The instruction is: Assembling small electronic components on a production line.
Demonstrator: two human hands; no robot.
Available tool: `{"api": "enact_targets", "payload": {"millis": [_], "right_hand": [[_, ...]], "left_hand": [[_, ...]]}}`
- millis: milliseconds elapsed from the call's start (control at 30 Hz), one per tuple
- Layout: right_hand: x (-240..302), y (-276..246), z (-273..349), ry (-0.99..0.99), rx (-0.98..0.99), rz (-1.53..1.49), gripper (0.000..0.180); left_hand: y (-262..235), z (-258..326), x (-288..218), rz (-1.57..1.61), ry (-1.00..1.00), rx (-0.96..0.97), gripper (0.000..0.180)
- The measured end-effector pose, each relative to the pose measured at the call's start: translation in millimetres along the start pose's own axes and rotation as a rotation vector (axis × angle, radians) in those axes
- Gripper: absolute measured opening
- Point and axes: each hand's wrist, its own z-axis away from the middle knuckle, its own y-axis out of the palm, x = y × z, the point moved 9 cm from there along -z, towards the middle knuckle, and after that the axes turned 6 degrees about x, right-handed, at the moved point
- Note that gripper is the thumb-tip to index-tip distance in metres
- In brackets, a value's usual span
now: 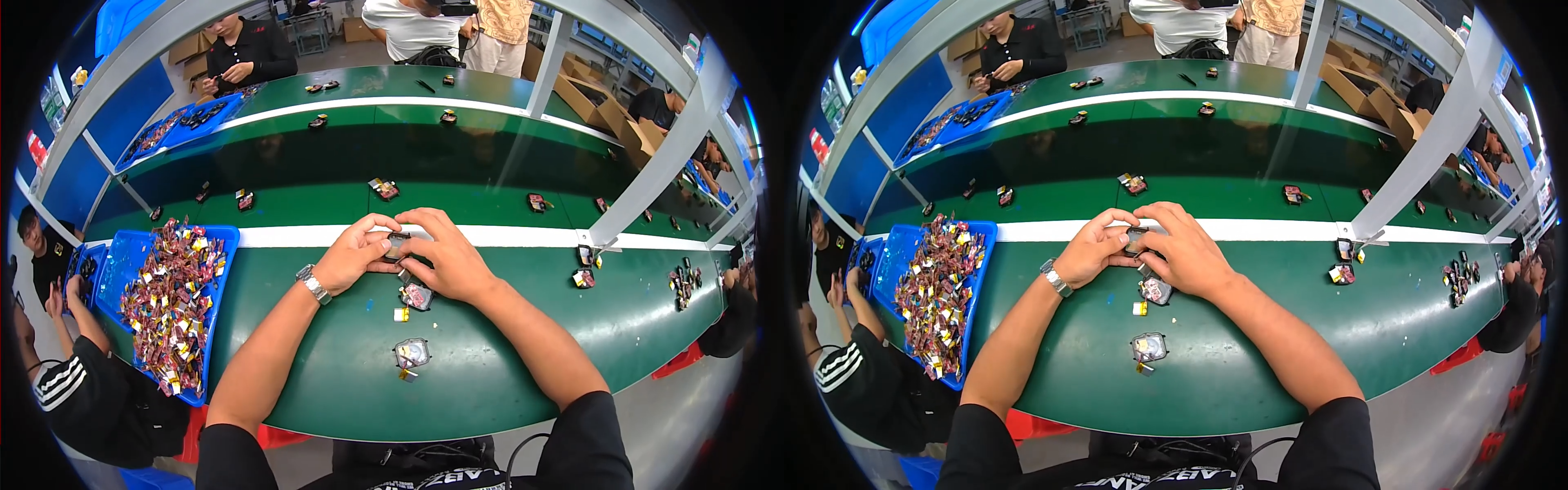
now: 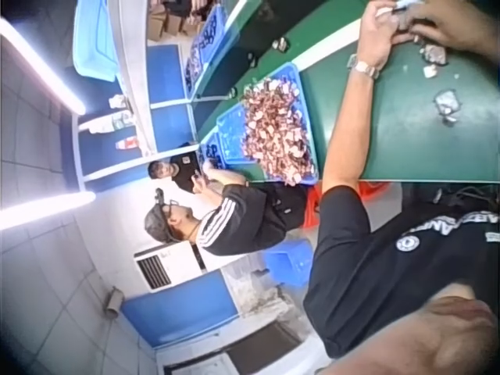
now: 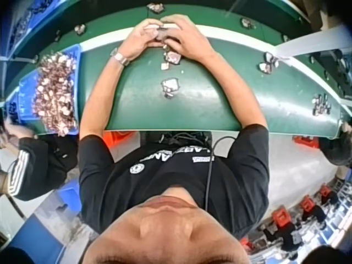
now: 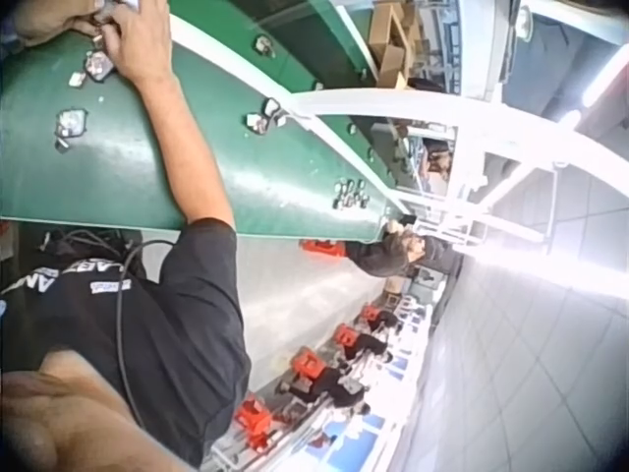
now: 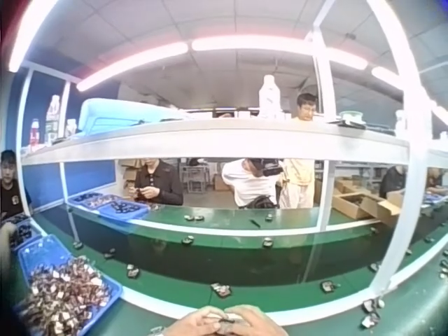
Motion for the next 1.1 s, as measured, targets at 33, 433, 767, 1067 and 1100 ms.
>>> {"api": "enact_targets", "payload": {"millis": [33, 433, 767, 1067, 1100], "right_hand": [[-0.6, 0.3, 1.0, -0.010, -0.006, -0.005, 0.015], [-21.1, 5.4, 7.2, 0.286, -0.135, -0.205, 0.007], [-14.8, 5.7, 6.2, 0.258, -0.126, -0.208, 0.008], [-12.9, 9.1, 8.7, 0.267, -0.182, -0.234, 0.010], [-13.1, 7.6, 8.4, 0.264, -0.192, -0.224, 0.010]], "left_hand": [[0.2, -0.8, -1.2, -0.006, 0.005, -0.016, 0.029], [5.9, 2.9, -8.0, -0.029, 0.048, 0.050, 0.038], [-0.2, 2.3, 0.3, -0.113, -0.029, -0.023, 0.028], [2.6, 2.6, -2.8, 0.008, 0.013, 0.001, 0.026], [2.1, 2.3, -2.5, 0.006, 0.013, 0.003, 0.026]]}}
